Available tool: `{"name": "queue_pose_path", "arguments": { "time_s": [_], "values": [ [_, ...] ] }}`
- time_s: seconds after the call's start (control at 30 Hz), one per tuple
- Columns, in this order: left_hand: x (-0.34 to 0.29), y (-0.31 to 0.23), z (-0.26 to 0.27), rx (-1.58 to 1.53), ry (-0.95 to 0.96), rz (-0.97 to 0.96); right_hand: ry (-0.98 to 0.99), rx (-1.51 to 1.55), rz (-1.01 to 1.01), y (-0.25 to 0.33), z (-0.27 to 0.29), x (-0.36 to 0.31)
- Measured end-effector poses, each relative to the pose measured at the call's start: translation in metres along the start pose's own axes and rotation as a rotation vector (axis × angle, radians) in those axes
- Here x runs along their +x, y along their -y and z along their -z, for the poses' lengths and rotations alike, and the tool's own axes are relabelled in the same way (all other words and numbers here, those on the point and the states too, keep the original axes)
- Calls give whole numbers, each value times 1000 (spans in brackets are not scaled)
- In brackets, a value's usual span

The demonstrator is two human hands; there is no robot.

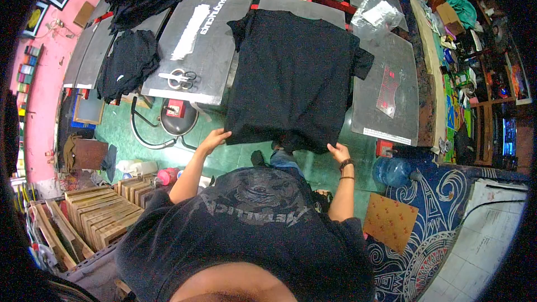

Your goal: Aligning a t-shirt and placement guide on a screen printing station.

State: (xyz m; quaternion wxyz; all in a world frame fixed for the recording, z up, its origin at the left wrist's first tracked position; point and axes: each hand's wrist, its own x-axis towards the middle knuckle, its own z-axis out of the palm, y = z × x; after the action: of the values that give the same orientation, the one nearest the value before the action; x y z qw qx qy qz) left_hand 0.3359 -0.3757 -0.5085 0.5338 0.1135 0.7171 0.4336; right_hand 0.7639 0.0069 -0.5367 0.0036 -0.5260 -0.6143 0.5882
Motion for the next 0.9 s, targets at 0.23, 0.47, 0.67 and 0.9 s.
{"name": "queue_pose_path", "arguments": {
  "time_s": [0.23, 0.47, 0.67, 0.9],
  "values": [
    [-40, -62, 39, -104, -146, -248, 22, 351, 136, 39, 74, -54],
    [15, -172, 24, -832, -121, -333, 35, 1006, 319, 174, 58, -16],
    [39, -130, 3, 159, -581, -366, -494, -30, 156, 81, 67, 52],
    [53, -94, -10, -118, -441, -151, -616, -344, 105, 61, 26, 77]
  ]
}}
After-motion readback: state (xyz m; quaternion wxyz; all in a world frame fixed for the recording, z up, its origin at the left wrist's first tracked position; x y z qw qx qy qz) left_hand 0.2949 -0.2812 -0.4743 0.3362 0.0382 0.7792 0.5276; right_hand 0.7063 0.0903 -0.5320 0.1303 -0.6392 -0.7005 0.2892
